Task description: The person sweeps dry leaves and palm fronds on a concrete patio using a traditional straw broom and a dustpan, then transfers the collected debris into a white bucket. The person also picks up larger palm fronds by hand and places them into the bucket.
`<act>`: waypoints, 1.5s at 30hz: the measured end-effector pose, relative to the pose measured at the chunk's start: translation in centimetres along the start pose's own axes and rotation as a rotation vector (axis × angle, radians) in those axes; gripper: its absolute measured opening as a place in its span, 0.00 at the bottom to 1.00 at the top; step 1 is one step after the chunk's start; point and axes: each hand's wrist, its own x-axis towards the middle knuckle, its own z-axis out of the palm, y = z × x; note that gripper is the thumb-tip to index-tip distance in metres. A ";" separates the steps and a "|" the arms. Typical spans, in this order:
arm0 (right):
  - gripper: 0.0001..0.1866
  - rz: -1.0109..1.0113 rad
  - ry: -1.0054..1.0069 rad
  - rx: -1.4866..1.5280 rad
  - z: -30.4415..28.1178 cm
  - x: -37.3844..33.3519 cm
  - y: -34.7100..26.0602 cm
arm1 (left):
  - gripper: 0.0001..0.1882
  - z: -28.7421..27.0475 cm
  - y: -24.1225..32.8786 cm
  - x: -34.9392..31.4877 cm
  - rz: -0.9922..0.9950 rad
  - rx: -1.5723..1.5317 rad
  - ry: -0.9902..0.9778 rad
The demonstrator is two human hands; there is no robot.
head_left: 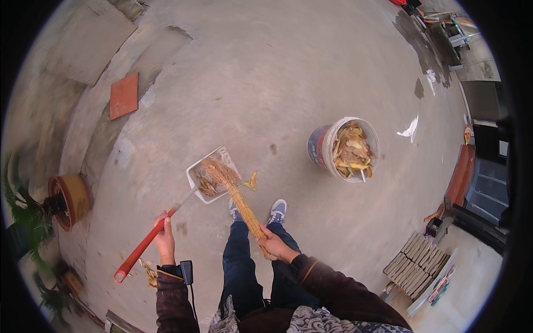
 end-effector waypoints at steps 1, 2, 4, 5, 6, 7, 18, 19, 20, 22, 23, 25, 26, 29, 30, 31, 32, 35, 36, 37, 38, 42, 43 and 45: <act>0.38 -0.038 0.007 -0.026 -0.8 -0.9 0.1 | 0.07 -0.1 -0.1 0.1 0.001 0.007 0.004; 0.38 -0.062 0.003 -0.072 -1.6 -1.6 0.1 | 0.07 -0.1 -0.2 0.2 -0.008 0.002 0.003; 0.38 -0.157 0.169 -0.167 -3.7 -2.1 -0.5 | 0.06 -0.2 -0.5 -0.1 -0.007 -0.021 0.013; 0.37 -0.207 0.202 -0.129 -4.8 -2.3 -0.8 | 0.06 -0.2 -0.7 -0.3 0.000 -0.036 0.027; 0.37 -0.167 0.193 -0.082 -5.9 -2.2 -1.2 | 0.06 -0.3 -0.9 -0.6 0.009 -0.066 0.035; 0.37 -0.107 0.205 -0.014 -6.9 -2.3 -1.4 | 0.05 -0.4 -1.1 -0.9 0.025 -0.053 0.048; 0.35 0.060 0.285 0.481 -1.1 3.4 1.4 | 0.05 -2.9 -3.8 -4.6 0.147 0.009 0.011; 0.35 0.126 0.190 0.388 0.7 3.4 2.1 | 0.05 -3.0 -4.2 -4.7 0.152 0.035 0.019; 0.34 0.141 0.188 0.405 3.1 3.4 2.8 | 0.05 -3.0 -4.7 -5.2 0.144 0.033 0.024; 0.33 0.211 0.004 0.377 5.5 2.3 3.8 | 0.06 -3.0 -5.8 -6.4 0.108 0.007 0.044; 0.33 0.214 -0.042 0.366 6.0 1.3 4.2 | 0.06 -3.0 -6.3 -6.7 0.095 -0.012 0.057; 0.35 0.196 -0.124 0.301 6.1 -1.3 4.5 | 0.06 -3.4 -7.1 -7.4 0.124 -0.039 0.082; 0.36 0.085 -0.114 0.386 6.1 -2.3 4.4 | 0.06 -3.7 -7.6 -7.5 0.074 -0.043 0.105; 0.37 -0.006 0.011 0.202 3.9 -4.1 2.3 | 0.06 -4.6 -9.1 -8.1 0.012 -0.152 0.194; 0.37 -0.017 0.087 0.125 3.1 -4.0 1.2 | 0.07 -5.0 -9.6 -8.4 -0.036 -0.144 0.243; 0.37 -0.079 0.122 0.064 2.1 -3.7 -0.1 | 0.07 -5.2 -10.2 -8.8 -0.085 -0.164 0.288; 0.37 -0.118 0.133 0.017 1.1 -2.9 -1.8 | 0.07 -5.5 -10.8 -9.2 -0.105 -0.226 0.333; 0.38 -0.273 0.240 -0.059 -1.7 0.6 -7.3 | 0.08 -5.9 -12.6 -10.0 -0.192 -0.323 0.465; 0.38 -0.261 0.282 -0.092 -2.7 2.0 -9.4 | 0.08 -6.0 -13.0 -10.2 -0.185 -0.307 0.498; 0.39 -0.264 0.327 -0.116 -3.9 3.6 -11.6 | 0.09 -5.8 -13.5 -10.3 -0.203 -0.318 0.535; 0.36 -0.293 0.343 -0.083 -5.0 5.1 -13.8 | 0.09 -5.8 -13.8 -10.6 -0.211 -0.357 0.552; 0.13 -0.382 0.386 -0.084 -8.8 12.8 -23.9 | 0.10 -5.3 -14.4 -10.3 -0.256 -0.313 0.617; 0.14 -0.393 0.355 -0.087 -9.4 14.7 -26.3 | 0.10 -5.2 -14.2 -10.1 -0.260 -0.297 0.619; 0.14 -0.390 0.351 -0.088 -9.7 18.4 -29.7 | 0.10 -4.7 -14.0 -9.4 -0.306 -0.287 0.607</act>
